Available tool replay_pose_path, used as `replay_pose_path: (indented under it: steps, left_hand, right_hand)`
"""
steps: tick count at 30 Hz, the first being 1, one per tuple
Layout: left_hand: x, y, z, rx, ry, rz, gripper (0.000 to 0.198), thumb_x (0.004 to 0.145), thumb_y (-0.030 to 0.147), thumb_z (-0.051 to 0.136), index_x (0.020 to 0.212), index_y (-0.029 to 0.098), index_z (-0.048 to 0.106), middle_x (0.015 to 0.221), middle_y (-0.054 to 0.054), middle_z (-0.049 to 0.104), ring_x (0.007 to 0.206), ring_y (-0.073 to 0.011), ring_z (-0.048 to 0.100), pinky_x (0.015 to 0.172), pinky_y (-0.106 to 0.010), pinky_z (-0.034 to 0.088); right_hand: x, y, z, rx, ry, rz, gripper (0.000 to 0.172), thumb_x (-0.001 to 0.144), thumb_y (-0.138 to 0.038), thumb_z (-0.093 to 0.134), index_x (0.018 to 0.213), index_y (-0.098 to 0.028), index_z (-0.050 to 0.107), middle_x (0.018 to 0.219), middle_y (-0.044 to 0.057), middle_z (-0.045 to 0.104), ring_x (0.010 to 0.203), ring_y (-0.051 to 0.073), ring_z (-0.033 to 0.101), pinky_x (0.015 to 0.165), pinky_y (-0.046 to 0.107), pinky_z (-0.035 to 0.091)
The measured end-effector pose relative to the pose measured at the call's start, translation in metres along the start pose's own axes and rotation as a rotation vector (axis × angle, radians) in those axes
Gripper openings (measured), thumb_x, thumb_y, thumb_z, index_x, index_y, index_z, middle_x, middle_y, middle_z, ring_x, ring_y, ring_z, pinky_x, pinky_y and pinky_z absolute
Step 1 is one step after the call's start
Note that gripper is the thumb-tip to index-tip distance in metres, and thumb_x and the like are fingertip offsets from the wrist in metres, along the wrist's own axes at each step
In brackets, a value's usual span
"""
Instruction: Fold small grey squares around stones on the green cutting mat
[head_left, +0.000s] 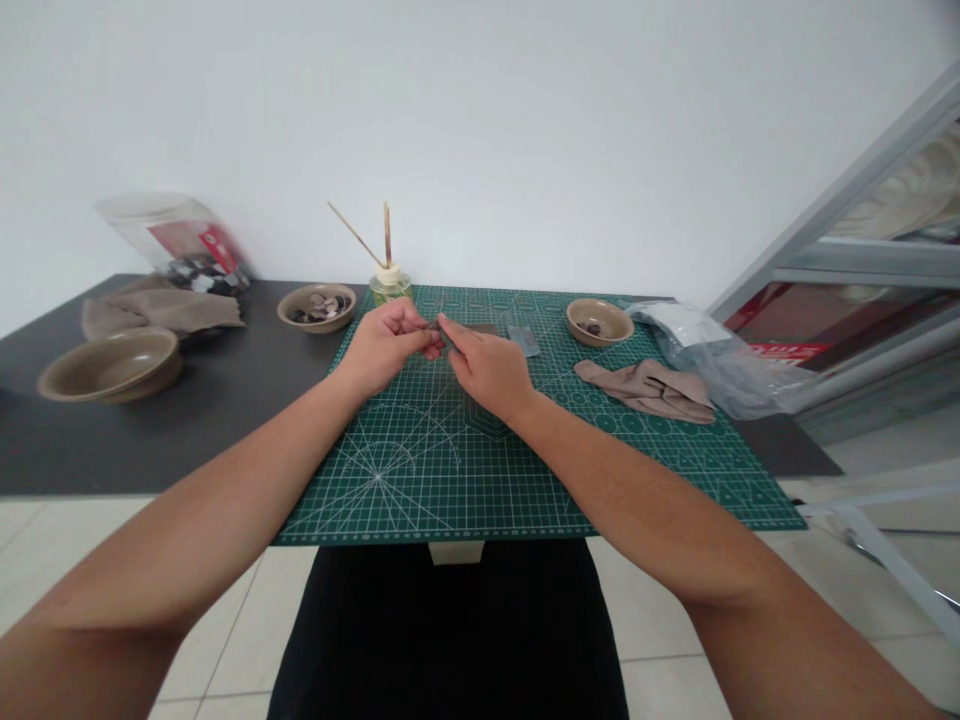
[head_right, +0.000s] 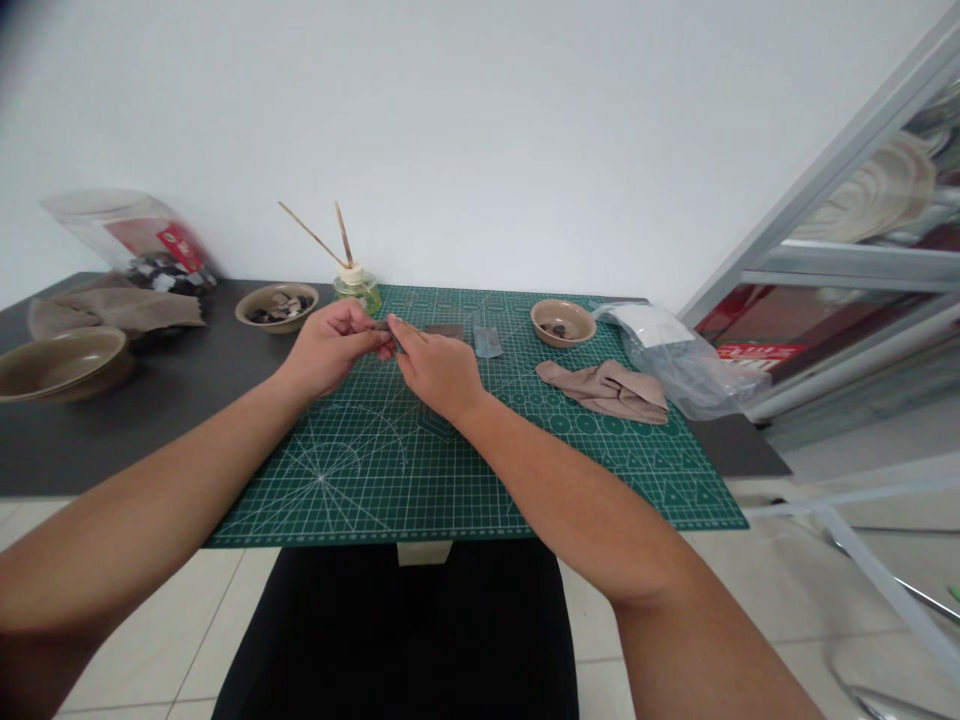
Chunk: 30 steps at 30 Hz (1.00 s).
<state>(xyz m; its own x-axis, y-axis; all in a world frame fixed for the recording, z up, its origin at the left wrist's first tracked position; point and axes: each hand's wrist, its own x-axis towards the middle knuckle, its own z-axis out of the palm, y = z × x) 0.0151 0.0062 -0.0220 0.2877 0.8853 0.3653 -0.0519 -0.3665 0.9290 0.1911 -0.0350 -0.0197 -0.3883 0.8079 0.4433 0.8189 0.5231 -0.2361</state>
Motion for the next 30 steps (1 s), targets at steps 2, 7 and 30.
replay_pose_path:
  steps: [2,7,30]
  left_hand:
    - [0.0,0.001,-0.001,-0.001,0.01,-0.003,0.027,0.07,0.018,0.075,0.071,0.019,0.048,0.058,0.005,0.065,0.055,-0.0124,0.066,0.058,-0.026,0.055]
    - [0.002,0.0,-0.004,0.0,0.06,0.017,0.026,0.069,0.018,0.075,0.074,0.019,0.049,0.062,0.005,0.065,0.054,-0.0112,0.064,0.055,-0.025,0.053]
    - [0.003,-0.006,-0.004,0.035,-0.152,-0.105,0.027,0.074,0.026,0.076,0.095,0.017,0.061,0.064,0.001,0.069,0.057,-0.0142,0.068,0.06,-0.029,0.059]
  right_hand:
    - [0.001,0.001,0.0,0.0,0.0,-0.003,0.05,0.098,-0.02,0.044,0.148,-0.02,0.047,0.137,0.007,0.063,0.113,0.022,0.068,0.088,0.033,0.054]
    - [0.003,0.009,0.001,0.036,0.043,0.037,0.048,0.096,-0.019,0.045,0.143,-0.021,0.053,0.137,0.007,0.064,0.114,0.023,0.067,0.092,0.036,0.054]
    - [0.007,0.02,0.006,0.538,0.191,0.122,0.023,0.085,-0.024,0.061,0.103,-0.023,0.075,0.101,0.002,0.077,0.09,0.017,0.07,0.085,0.031,0.053]
